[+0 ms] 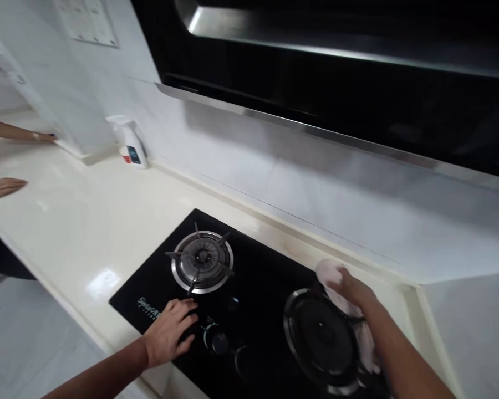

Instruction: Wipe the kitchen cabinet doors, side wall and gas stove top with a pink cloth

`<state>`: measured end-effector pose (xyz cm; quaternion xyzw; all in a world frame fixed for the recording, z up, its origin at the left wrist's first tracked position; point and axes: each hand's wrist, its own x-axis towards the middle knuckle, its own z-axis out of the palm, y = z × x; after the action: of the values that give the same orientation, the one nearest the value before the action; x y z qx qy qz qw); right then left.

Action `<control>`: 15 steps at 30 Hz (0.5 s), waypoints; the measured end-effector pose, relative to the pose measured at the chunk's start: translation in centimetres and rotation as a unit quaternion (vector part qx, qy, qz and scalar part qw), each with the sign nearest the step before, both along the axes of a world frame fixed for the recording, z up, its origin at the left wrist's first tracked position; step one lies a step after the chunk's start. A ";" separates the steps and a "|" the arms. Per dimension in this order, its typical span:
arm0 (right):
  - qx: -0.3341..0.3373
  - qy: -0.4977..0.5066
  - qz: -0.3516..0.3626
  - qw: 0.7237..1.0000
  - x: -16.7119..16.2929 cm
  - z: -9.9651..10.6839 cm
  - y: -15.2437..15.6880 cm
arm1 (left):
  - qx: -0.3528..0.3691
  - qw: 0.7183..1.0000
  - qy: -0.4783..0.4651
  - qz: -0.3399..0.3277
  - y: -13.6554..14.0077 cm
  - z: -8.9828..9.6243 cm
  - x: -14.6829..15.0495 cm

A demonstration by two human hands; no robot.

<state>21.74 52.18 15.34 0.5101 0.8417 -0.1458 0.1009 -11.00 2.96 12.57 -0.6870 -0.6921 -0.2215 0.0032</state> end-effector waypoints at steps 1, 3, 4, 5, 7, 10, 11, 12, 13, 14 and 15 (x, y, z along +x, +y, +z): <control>0.000 -0.015 -0.016 1.000 -0.3 -0.1 0.2 | -0.001 1.000 0.004 -0.004 0.1 -0.3 -0.2; -0.002 -0.032 -0.028 0.999 -1.4 0.0 0.1 | -0.003 1.000 0.013 -0.007 0.0 -0.7 -0.4; -0.004 -0.032 -0.023 0.999 -2.2 0.2 -0.1 | -0.005 1.000 0.020 -0.007 0.0 -0.8 -0.5; -0.008 -0.029 -0.012 0.999 -3.0 0.4 -0.4 | -0.004 1.000 0.026 -0.006 -0.1 -0.9 -0.5; -0.018 -0.019 0.016 1.000 -5.1 0.9 -1.1 | -0.002 0.999 0.038 -0.007 -0.2 -1.0 -0.7; -0.038 -0.006 0.047 0.998 -8.2 1.6 -2.2 | -0.001 0.999 0.052 -0.014 -0.2 -1.0 -1.1; -0.042 -0.004 0.051 0.998 -9.0 1.7 -2.5 | 0.000 0.998 0.055 -0.016 -0.1 -0.9 -1.2; -0.044 0.000 0.051 0.998 -9.7 1.8 -2.8 | 0.000 0.998 0.057 -0.018 -0.1 -0.9 -1.3; -0.044 0.004 0.050 0.998 -10.2 1.8 -3.1 | 0.001 0.998 0.059 -0.019 0.0 -0.8 -1.4; -0.044 0.009 0.048 0.998 -10.5 1.9 -3.3 | 0.003 0.998 0.061 -0.021 0.0 -0.7 -1.4; -0.043 0.016 0.046 0.998 -10.6 1.9 -3.5 | 0.005 0.998 0.063 -0.022 0.0 -0.6 -1.4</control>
<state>11.16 48.67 17.20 0.4635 0.8587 -0.1852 0.1164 -12.44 2.99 11.92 -0.7146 -0.6740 -0.1814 0.0452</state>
